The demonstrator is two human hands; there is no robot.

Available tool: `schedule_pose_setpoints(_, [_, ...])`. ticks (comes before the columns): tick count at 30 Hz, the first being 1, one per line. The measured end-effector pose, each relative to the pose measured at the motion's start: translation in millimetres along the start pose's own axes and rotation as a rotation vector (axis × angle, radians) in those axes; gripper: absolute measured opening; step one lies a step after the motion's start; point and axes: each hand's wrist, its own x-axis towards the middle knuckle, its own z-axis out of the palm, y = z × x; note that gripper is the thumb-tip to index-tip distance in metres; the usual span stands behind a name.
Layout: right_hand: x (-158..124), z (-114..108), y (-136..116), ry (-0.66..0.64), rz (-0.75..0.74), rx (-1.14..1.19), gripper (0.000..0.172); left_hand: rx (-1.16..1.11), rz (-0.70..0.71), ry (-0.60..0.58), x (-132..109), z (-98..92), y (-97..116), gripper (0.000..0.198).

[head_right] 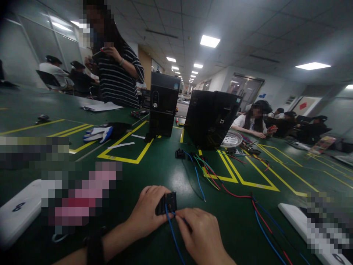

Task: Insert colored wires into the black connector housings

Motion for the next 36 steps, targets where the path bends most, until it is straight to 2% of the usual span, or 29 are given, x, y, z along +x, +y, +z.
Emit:
schedule_pose_setpoints(6, [0,9,-4,0.074,-0.123,0.064,0.018,0.013,0.001,0.002,1,0.6,0,0.032])
schedule_pose_setpoints(10, [1,6,-2,-0.029,-0.140,0.035,0.019,0.023,-0.002,-0.004,1,0.5,-1,0.033])
schedule_pose_setpoints(14, [1,-1,2,-0.104,-0.075,-0.017,0.020,0.026,-0.001,-0.009,1,0.1,-1,0.035])
schedule_pose_setpoints(18, [0,0,1,0.012,-0.053,0.006,0.018,0.029,-0.006,-0.006,0,0.5,0,0.036])
schedule_pose_setpoints(21, [0,6,-1,0.114,-0.114,0.025,0.018,0.030,-0.005,-0.004,0,1.1,1,0.033])
schedule_pose_setpoints(23, [0,9,-3,0.129,-0.157,0.018,0.018,0.033,-0.006,-0.003,0,1.4,0,0.031])
schedule_pose_setpoints(30, [2,6,-2,0.037,-0.257,-0.048,0.020,0.047,-0.010,-0.010,0,0.6,0,0.030])
schedule_pose_setpoints(36, [2,0,1,-0.095,-0.176,-0.067,0.020,0.015,0.007,-0.004,0,0.5,0,0.035])
